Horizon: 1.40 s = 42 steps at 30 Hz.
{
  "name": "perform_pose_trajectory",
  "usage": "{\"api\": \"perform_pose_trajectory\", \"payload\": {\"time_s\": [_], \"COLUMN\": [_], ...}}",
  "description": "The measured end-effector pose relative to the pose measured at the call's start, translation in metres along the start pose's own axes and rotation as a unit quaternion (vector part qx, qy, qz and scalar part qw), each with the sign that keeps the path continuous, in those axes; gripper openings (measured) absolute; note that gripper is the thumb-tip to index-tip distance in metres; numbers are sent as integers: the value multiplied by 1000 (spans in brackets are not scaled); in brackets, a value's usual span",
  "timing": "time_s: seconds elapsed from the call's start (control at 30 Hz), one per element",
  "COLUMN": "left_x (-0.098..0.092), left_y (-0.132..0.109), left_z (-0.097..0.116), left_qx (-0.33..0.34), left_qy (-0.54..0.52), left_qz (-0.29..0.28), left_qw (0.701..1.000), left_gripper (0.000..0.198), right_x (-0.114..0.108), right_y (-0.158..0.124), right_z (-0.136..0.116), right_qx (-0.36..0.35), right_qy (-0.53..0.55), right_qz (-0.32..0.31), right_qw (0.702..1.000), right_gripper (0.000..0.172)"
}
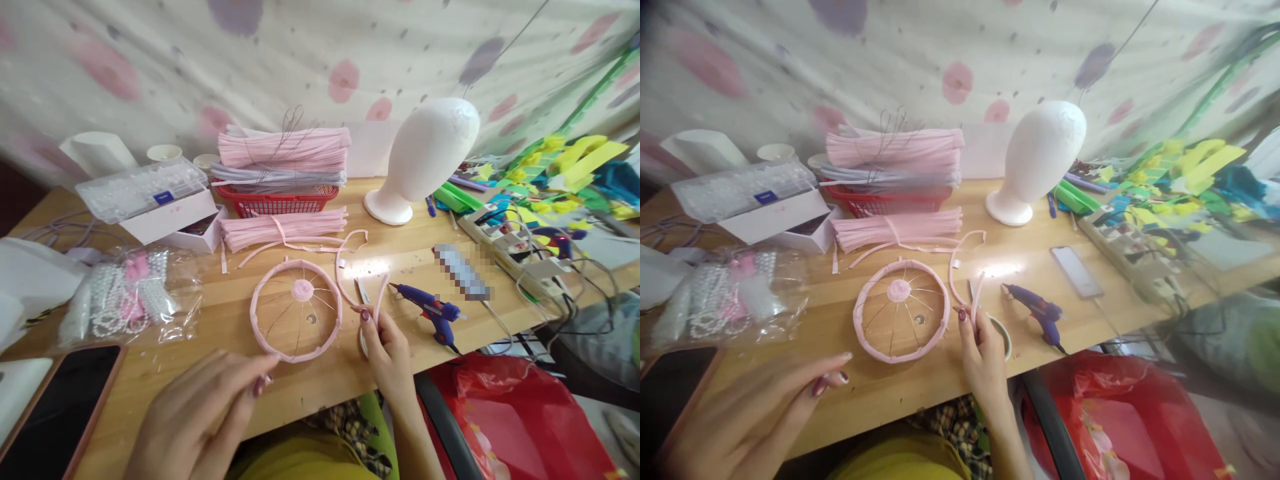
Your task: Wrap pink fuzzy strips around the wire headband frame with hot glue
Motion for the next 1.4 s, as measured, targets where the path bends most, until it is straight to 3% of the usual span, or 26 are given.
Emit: {"api": "perform_pose_trajectory", "payload": {"time_s": [0.1,0.2,0.27,0.37,0.53,0.83,0.93,1.1,1.2,1.27,1.33,1.4], "left_x": [17,24,25,27,25,10,15,22,24,23,24,30], "left_y": [8,2,-2,-1,15,20,18,12,10,9,10,12], "left_z": [-13,-45,-51,-43,-25,-41,-36,-9,9,18,26,31], "left_qx": [-35,-144,-162,-159,-122,-102,-90,-59,-43,-35,-35,-51], "left_qy": [113,36,-32,-113,-143,-235,-268,-219,-190,-182,-173,-168], "left_qz": [-58,-68,-29,25,42,53,67,109,120,125,112,69], "left_qw": [991,987,986,980,981,965,957,968,974,975,978,982], "left_gripper": [21,29,32,32,27,28,28,22,21,21,22,21], "right_x": [11,25,31,38,45,51,52,67,79,78,70,67], "right_y": [5,11,15,20,27,28,29,30,26,22,16,9], "right_z": [-8,-17,-22,-30,-32,-20,-21,-32,-39,-43,-49,-59], "right_qx": [-22,-39,-44,-46,-20,35,36,20,6,-4,-15,-27], "right_qy": [8,18,32,60,121,212,216,198,192,194,198,213], "right_qz": [-82,-136,-144,-146,-140,-158,-159,-168,-184,-163,-130,-144], "right_qw": [996,990,988,986,983,964,963,966,964,967,971,966], "right_gripper": [26,31,38,36,43,48,48,46,38,31,29,27]}}
Point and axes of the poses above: each hand's wrist, its own y-axis towards the middle knuckle, its own x-axis out of the palm, z = x × y, the point moved 6 cm from there along y, towards the middle knuckle, and after that the axes turned 11 degrees about -z, right-handed, at the moved point
